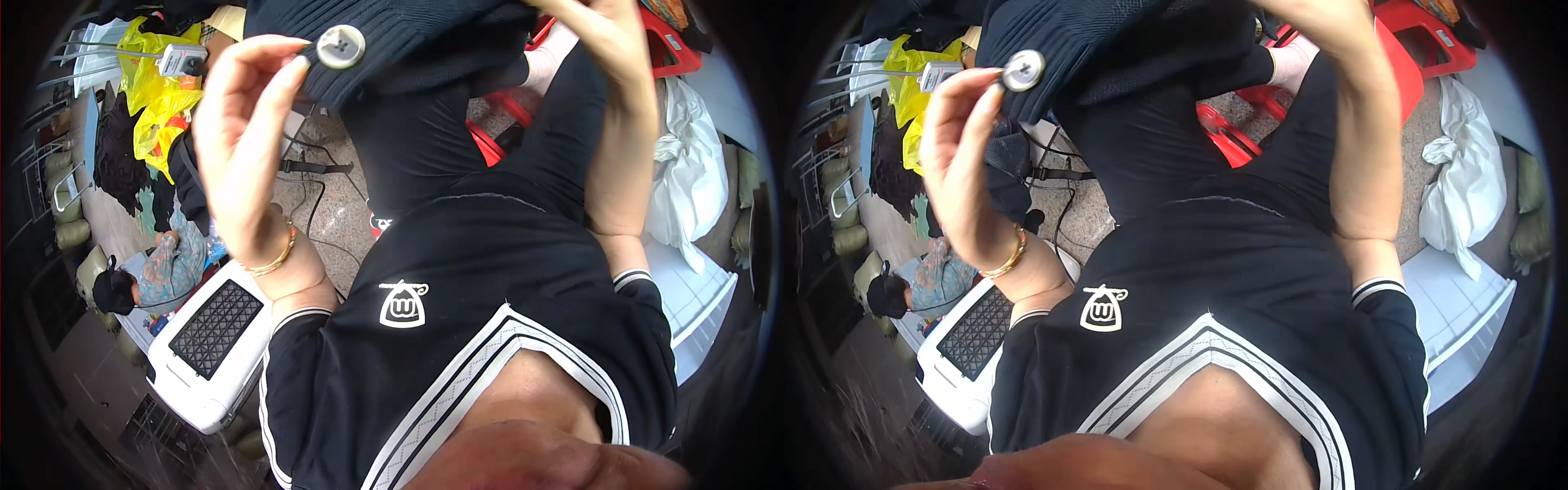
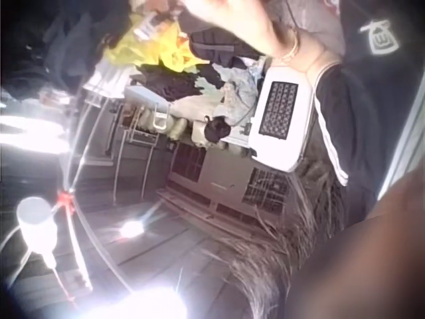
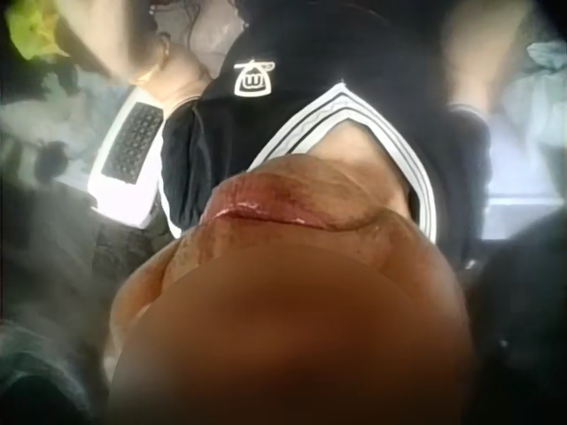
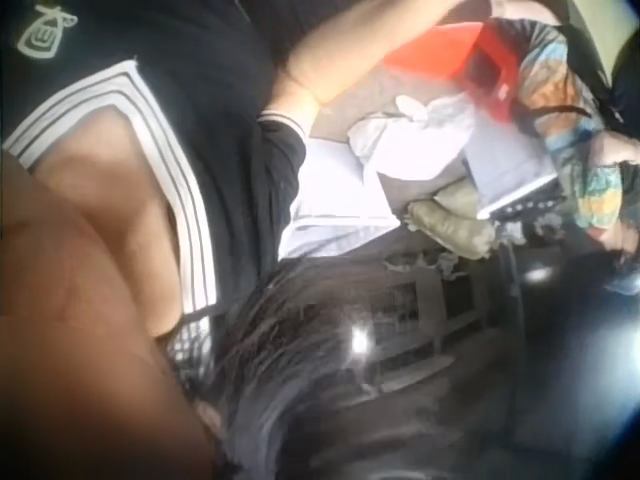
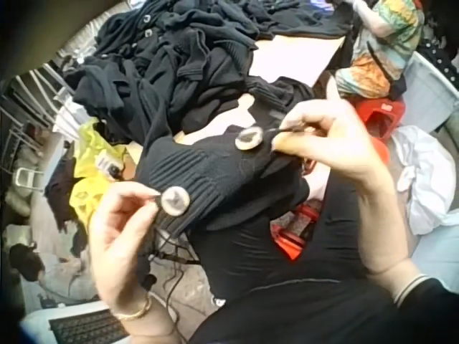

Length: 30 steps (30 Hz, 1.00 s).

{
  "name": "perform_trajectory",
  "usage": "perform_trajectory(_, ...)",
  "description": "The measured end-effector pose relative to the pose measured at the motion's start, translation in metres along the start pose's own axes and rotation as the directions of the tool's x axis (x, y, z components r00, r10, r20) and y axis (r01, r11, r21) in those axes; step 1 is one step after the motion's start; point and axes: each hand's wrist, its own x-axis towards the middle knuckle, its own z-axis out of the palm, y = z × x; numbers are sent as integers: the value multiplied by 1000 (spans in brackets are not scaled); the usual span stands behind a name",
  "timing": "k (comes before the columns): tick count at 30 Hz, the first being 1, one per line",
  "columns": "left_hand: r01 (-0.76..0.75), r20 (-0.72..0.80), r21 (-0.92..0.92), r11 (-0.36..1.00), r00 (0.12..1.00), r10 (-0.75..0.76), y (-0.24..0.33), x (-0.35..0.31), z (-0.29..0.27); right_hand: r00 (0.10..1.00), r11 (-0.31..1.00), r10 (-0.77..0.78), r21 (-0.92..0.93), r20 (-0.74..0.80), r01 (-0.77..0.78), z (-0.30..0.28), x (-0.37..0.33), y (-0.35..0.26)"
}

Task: Sewing buttons onto black garments using a needle and thread.

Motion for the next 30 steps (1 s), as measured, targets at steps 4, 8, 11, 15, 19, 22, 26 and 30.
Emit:
perform_trajectory(4, -231, -156, 570, 788, 912, 380, -28, 1, 32, 992, 989, 125, -83, -24, -126, 20, -4, 12)
perform_trajectory(8, -356, -170, 608, 710, 815, 555, -39, -14, 36, 981, 987, -69, 132, -182, 94, 35, -14, -11)
perform_trajectory(11, -255, -290, 536, 805, 840, 459, -45, -20, 42, 905, 847, -389, -452, -171, 278, 36, -24, -26)
perform_trajectory(15, -239, -241, 564, 790, 868, 434, -51, -29, 47, 916, 857, -402, -358, -13, 371, 45, -33, -39)
perform_trajectory(19, -219, -248, 592, 776, 866, 434, -49, -26, 50, 841, 819, -520, -190, 153, 541, 67, -23, -32)
perform_trajectory(22, -250, -245, 528, 812, 870, 427, -46, -25, 53, 744, 736, -654, -109, 137, 668, 82, -14, -10)
perform_trajectory(26, -259, -267, 441, 859, 876, 402, -48, -29, 48, 531, 524, -845, -101, 64, 846, 103, 0, 11)
perform_trajectory(30, -283, -277, 392, 875, 871, 406, -61, -47, 32, 924, 940, -342, 46, 171, 339, 115, -34, -13)
